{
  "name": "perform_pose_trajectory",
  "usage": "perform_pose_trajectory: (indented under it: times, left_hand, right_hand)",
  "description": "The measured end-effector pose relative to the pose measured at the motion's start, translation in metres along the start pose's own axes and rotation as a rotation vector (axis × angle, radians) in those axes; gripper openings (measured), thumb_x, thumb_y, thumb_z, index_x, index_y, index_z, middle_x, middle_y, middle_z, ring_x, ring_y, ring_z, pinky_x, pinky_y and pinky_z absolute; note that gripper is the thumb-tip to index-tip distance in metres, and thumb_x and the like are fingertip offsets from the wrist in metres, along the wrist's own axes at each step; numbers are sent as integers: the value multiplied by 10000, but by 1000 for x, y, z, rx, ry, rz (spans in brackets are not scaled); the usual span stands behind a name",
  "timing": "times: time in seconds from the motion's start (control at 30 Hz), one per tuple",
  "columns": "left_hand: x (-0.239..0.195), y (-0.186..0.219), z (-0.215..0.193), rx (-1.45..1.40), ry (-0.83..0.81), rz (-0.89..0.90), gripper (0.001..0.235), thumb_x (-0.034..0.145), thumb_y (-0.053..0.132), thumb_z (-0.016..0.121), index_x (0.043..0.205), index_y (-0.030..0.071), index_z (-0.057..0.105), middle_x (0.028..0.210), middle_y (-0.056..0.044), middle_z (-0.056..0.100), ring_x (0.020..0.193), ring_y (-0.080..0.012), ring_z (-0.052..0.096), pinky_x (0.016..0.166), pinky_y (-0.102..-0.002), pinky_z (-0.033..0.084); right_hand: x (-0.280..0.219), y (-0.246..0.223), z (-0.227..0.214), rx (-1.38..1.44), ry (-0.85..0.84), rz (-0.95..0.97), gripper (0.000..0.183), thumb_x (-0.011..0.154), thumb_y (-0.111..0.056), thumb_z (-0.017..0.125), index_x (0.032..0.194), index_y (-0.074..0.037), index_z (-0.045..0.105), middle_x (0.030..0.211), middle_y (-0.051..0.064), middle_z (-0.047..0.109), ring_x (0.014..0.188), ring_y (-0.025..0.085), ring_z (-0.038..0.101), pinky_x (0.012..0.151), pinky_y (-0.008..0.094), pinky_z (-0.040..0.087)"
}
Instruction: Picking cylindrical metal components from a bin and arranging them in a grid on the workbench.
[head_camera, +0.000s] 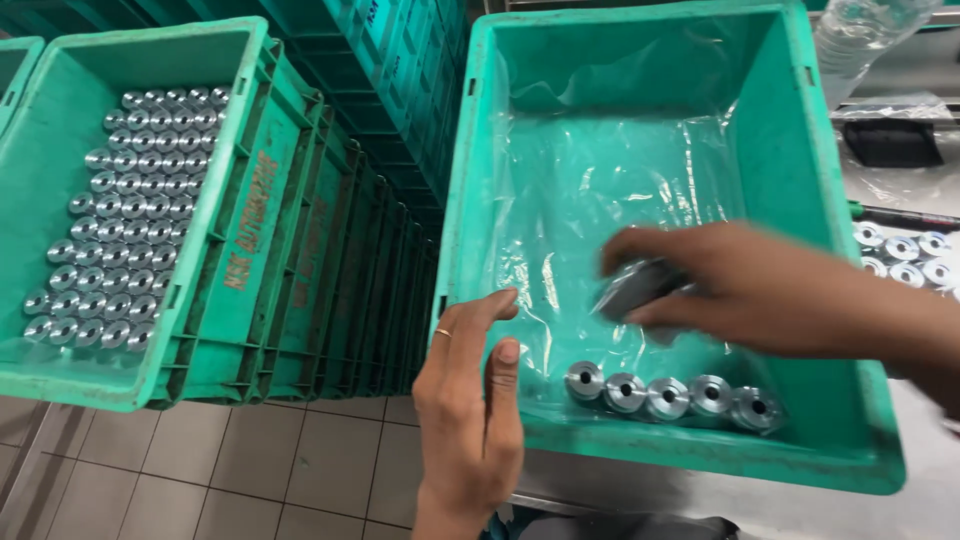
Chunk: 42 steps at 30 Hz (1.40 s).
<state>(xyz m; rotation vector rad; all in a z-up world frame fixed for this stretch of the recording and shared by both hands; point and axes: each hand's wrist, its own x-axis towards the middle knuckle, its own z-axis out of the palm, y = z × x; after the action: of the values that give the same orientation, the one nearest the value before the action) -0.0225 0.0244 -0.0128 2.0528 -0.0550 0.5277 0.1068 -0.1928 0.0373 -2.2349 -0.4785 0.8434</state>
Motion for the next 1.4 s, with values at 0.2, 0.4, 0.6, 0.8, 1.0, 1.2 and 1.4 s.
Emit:
perform_pose_trajectory:
  times: [0.2, 0.4, 0.6, 0.8, 1.0, 1.2, 1.4]
  left_hand:
    - [-2, -7, -8, -74, 54, 43, 341, 1115, 201, 444, 1292, -25, 628, 1225, -182, 701, 1133, -319, 712, 979, -408, 564]
    - [-1, -8, -6, -105, 14, -9, 301, 1077, 153, 477, 1266, -21, 635, 1193, -184, 698, 1056, -302, 724, 855, -374, 593]
    - [5, -1, 1, 4, -85, -42, 281, 1043, 126, 498, 1246, 15, 658, 1124, -179, 705, 990, -313, 710, 790, -392, 580]
    - [19, 2, 11, 355, -514, -116, 264, 1000, 235, 529, 1111, 45, 675, 1053, -146, 725, 1021, -380, 655, 836, -514, 511]
    - [39, 16, 21, 564, -863, -416, 390, 950, 462, 543, 1051, 136, 732, 1039, -101, 733, 1020, -368, 654, 877, -504, 513]
    - [35, 4, 27, 587, -843, -453, 412, 912, 479, 544, 1110, 165, 722, 1003, -115, 739, 995, -362, 670, 864, -495, 528]
    - [37, 3, 34, 629, -834, -526, 451, 940, 525, 577, 1208, 184, 700, 1069, -116, 754, 1027, -347, 704, 901, -464, 552]
  right_hand:
    - [69, -19, 85, -244, -211, -305, 552, 833, -21, 636, 1372, -135, 595, 1134, 135, 741, 1013, 308, 716, 826, 421, 566]
    - [65, -35, 93, -439, -456, -89, 257, 910, -95, 559, 1145, -56, 658, 1091, 165, 726, 1024, 349, 690, 841, 465, 538]
    - [73, -3, 86, -394, -555, -93, 322, 834, -55, 558, 1134, -15, 668, 1076, 202, 725, 992, 361, 711, 838, 461, 555]
    - [38, -11, 57, -458, -561, -13, 455, 819, -49, 545, 1258, -85, 659, 1122, 192, 726, 1037, 361, 692, 881, 459, 542]
    - [-33, 73, -33, -176, 241, -265, 483, 852, -90, 679, 1332, -139, 658, 1230, 102, 740, 1029, 283, 732, 855, 407, 578]
    - [-55, 368, -108, -371, 697, 257, 773, 683, -152, 925, 1381, -92, 597, 1313, 180, 678, 1174, 316, 664, 967, 426, 554]
    - [-57, 437, -60, -269, 537, 438, 1153, 589, -143, 941, 1577, -266, 359, 1340, 261, 571, 1161, 405, 630, 997, 470, 521]
